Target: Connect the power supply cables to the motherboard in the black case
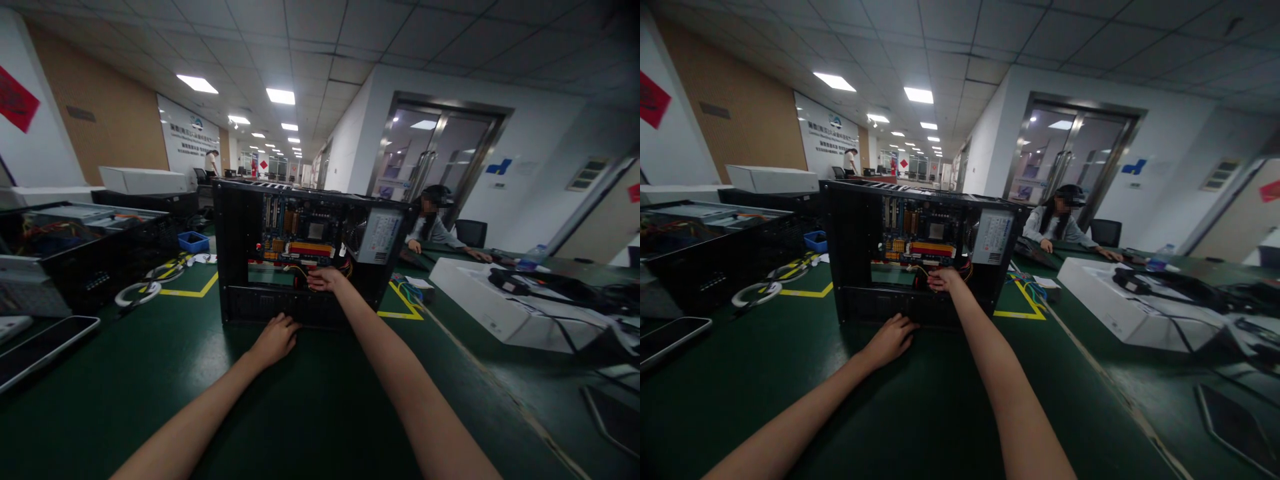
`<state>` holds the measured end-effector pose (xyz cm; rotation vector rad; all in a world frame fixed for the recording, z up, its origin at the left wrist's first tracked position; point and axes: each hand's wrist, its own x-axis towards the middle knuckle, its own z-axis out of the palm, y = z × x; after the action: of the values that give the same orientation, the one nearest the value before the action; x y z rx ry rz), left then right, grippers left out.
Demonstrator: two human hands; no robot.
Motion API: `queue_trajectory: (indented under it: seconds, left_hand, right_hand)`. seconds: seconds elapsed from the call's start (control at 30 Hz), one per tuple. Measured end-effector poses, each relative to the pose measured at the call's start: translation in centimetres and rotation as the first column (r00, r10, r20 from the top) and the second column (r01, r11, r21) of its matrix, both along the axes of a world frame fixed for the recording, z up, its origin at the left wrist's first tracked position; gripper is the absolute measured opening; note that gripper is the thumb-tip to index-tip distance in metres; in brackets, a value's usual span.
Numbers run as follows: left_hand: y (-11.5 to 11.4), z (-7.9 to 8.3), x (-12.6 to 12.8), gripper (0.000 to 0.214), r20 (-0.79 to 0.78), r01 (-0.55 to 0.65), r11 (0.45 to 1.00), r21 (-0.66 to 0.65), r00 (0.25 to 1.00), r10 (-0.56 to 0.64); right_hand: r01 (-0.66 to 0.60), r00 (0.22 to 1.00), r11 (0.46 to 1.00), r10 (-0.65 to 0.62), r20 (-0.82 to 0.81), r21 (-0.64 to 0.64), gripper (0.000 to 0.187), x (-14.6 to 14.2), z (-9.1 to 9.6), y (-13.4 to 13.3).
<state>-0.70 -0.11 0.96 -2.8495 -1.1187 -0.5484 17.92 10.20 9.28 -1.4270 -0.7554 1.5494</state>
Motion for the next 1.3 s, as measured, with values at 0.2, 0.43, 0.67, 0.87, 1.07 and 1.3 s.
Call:
queue_trajectory:
  seconds: [0.2,0.43,0.67,0.87,1.07,1.3]
  left_hand:
    - [0.1,0.1,0.1,0.028,-0.005,-0.005,1.0,0.002,1.0,0.005]
    - [0.2,-0.2,0.2,0.029,-0.006,-0.018,1.0,-0.001,1.0,0.018]
    - [0.2,-0.4,0.2,0.029,-0.005,-0.026,1.0,0.0,1.0,0.026]
    - [0.2,-0.4,0.1,0.029,0.012,-0.017,1.0,0.011,1.0,0.017]
    - [0.3,-0.4,0.1,0.029,0.013,-0.02,1.0,0.004,1.0,0.019]
    - [0.2,-0.4,0.1,0.028,0.015,-0.018,1.0,0.002,1.0,0.018]
  right_hand:
    - [0.067,0.983,0.956,-0.112,0.145,0.284,0.011,0.5,0.9,-2.7]
    - [-0.078,0.936,0.721,-0.184,0.299,0.688,0.009,0.6,0.1,-9.9]
    - [-0.499,0.691,0.705,-0.027,0.723,0.504,0.01,-0.7,-6.5,-16.8]
    - [-0.637,0.467,0.686,-0.021,0.884,0.353,0.013,-0.9,-9.5,-18.6]
    - [-0.62,0.49,0.701,-0.007,0.872,0.354,0.012,-0.8,-9.4,-18.4]
    - [-0.602,0.554,0.693,0.007,0.832,0.396,0.011,-0.9,-9.0,-17.9]
